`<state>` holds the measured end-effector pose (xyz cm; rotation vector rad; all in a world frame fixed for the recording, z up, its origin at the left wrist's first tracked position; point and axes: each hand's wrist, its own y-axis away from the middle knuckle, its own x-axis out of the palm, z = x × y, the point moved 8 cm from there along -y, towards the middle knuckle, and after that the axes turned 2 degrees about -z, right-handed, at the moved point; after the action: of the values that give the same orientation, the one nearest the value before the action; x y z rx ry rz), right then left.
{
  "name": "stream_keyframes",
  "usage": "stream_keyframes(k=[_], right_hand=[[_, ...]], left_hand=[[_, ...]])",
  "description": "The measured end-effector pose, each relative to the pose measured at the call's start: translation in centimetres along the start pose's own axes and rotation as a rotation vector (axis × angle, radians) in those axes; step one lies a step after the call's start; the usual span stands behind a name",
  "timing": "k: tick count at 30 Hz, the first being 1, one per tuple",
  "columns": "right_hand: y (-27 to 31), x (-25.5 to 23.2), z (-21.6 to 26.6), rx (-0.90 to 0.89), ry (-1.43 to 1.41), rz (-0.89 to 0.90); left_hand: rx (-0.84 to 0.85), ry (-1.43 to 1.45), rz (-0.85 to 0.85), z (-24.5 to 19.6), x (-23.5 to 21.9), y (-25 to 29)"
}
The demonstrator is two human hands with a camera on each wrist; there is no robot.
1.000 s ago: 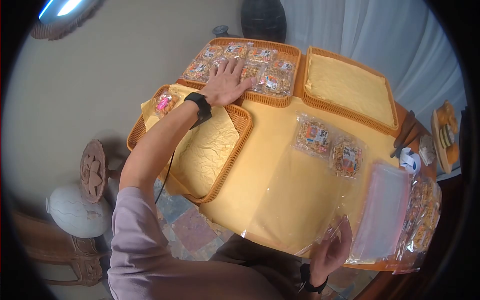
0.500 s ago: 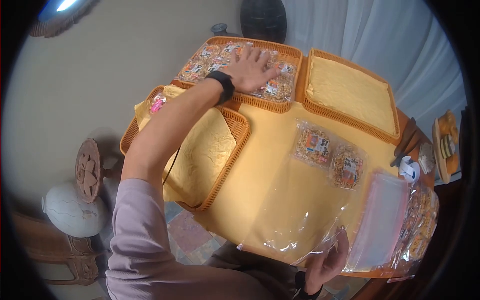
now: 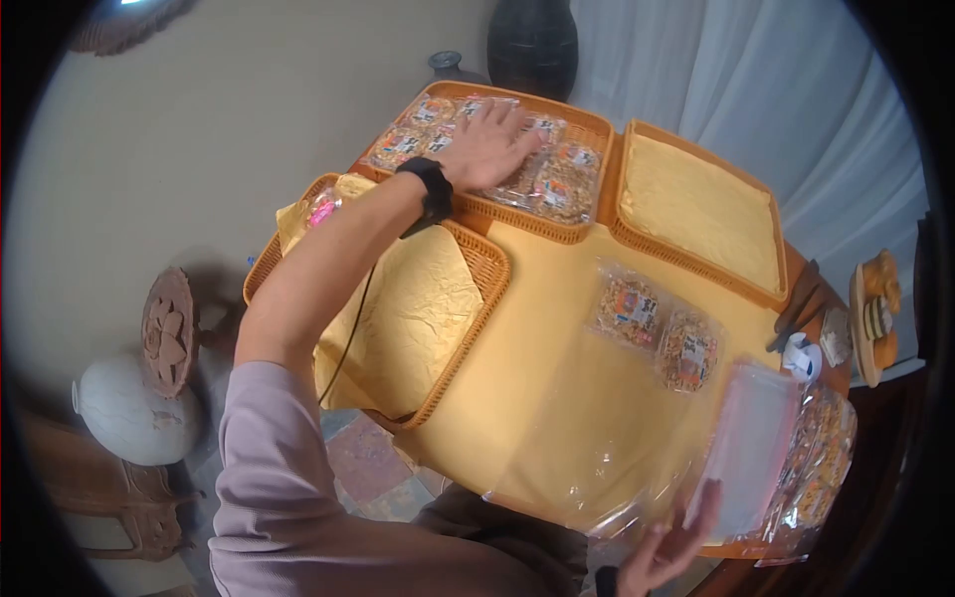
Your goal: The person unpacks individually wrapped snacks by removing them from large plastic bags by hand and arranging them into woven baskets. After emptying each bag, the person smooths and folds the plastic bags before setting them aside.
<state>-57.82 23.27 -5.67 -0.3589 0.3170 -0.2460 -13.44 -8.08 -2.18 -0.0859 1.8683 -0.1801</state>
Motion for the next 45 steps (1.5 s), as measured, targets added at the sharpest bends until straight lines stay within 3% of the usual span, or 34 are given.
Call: stream_keyframes(k=[2, 5, 7, 9, 11, 13, 17, 19, 29, 41, 45], right_hand=[[-1.0, -1.6, 3.8, -0.129, 0.199, 0.014], [-5.7, -2.1, 9.7, -0.311, 0.197, 0.264], [-10.5, 2.1, 13.9, -0.364, 0.173, 0.395], [-14.4, 7.6, 15.4, -0.497, 0.514, 0.659], [-17.5, 14.5, 14.4, -0.476, 0.383, 0.83], [-19.7, 20.5, 12.2, -0.482, 0.355, 0.857], [-21.8, 30.3, 7.7, -0.744, 0.505, 0.789], [-21.8, 33.0, 5.7, -0.773, 0.542, 0.78], [-19.8, 34.0, 3.7, -0.842, 0.681, 0.814], [-19.0, 35.0, 3.3, -0.769, 0.728, 0.83], [-19.0, 35.0, 3.3, -0.788, 0.761, 0.828]], left_hand=[[-0.076, -0.063, 0.051, 2.7, -1.7, 0.2], [-0.103, -0.101, 0.043, 5.6, -3.5, 0.1], [-0.12, -0.124, 0.057, 6.1, -3.8, -0.4], [-0.066, -0.158, 0.068, 5.7, -2.3, -1.2], [0.009, -0.176, 0.105, 4.0, -1.1, -1.7], [0.04, -0.187, 0.136, 2.2, 0.0, -2.2], [0.015, -0.163, 0.223, 0.6, 1.8, -2.0], [0.022, -0.148, 0.227, 1.0, 2.2, -2.2], [0.108, -0.181, 0.202, 1.6, 2.7, -2.1], [0.143, -0.169, 0.105, 0.7, 2.0, -1.6], [0.011, -0.076, 0.046, 2.6, -0.3, -0.7]])
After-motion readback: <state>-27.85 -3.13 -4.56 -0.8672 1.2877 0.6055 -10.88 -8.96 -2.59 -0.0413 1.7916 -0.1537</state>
